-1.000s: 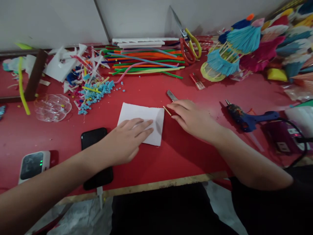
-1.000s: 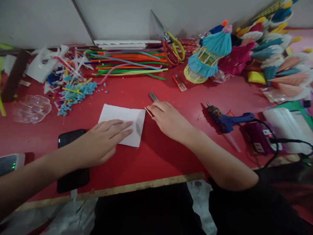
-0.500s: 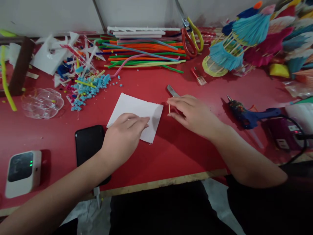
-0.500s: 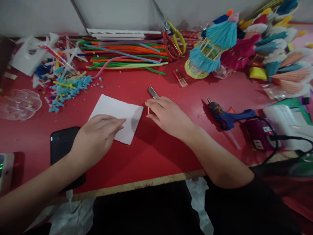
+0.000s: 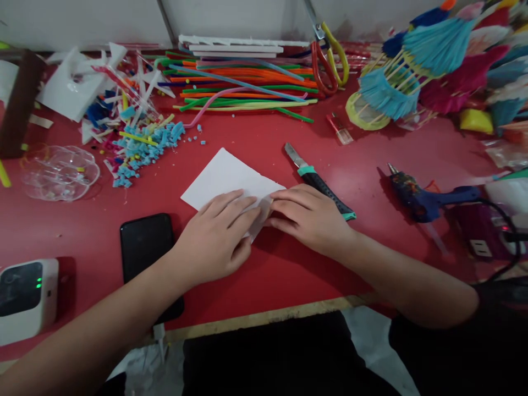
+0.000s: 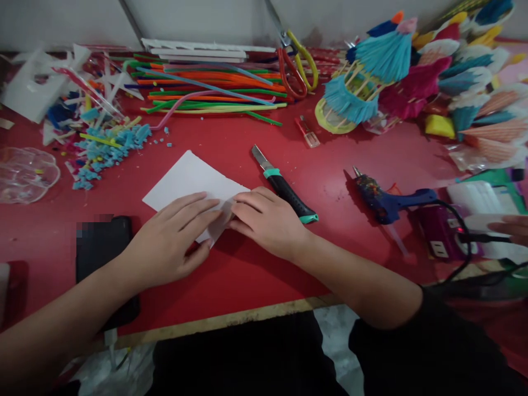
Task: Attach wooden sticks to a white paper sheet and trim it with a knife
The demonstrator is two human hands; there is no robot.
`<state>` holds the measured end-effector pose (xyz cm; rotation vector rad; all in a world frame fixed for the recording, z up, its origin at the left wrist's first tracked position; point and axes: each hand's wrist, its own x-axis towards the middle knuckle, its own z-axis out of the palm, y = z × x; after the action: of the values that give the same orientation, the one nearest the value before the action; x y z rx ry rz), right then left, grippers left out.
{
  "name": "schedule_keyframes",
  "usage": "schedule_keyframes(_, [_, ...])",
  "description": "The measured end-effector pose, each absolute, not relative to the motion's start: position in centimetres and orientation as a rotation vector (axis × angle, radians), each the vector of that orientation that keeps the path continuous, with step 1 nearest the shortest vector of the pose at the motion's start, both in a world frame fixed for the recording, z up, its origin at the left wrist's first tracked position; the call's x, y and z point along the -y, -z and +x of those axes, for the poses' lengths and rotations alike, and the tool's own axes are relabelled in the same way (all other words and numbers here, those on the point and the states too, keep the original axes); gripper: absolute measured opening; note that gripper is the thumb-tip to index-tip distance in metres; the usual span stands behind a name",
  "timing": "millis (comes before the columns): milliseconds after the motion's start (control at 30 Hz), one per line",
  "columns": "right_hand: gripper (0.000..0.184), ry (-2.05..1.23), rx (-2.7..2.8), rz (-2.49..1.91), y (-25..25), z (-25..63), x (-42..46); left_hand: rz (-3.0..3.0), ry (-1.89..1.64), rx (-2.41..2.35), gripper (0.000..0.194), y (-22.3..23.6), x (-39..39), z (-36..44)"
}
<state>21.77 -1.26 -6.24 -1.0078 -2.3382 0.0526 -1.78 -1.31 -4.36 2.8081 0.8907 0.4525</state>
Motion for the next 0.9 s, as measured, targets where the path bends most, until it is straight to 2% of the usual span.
schedule_keyframes(200, [0.016, -0.161, 2.378, -1.049, 6.0, 22.2, 1.1, 2.844, -0.436, -0.968, 0.045, 4.4, 1.2, -1.7])
schedule_keyframes(300, [0.013, -0.203, 2.379, -1.053, 5.9, 22.3, 1.1, 2.836, -0.458, -0.952, 0.039, 4.6, 1.1, -1.7])
schedule_keyframes(533, [0.017, -0.222, 2.376, -1.177, 5.9, 21.6, 1.2, 2.762, -0.523, -0.874, 0.038, 4.7, 0.6, -1.9])
schedule_keyframes(733, [0.013, -0.700, 2.183, -1.271, 5.8, 22.3, 0.7, 2.738, -0.550, -0.849, 0.040, 4.7, 0.5, -2.0])
schedule_keyframes(900, [0.026, -0.484, 2.355, -1.013, 6.0, 23.0, 0.3, 2.726, -0.559, -0.825, 0.043, 4.8, 0.4, -2.1])
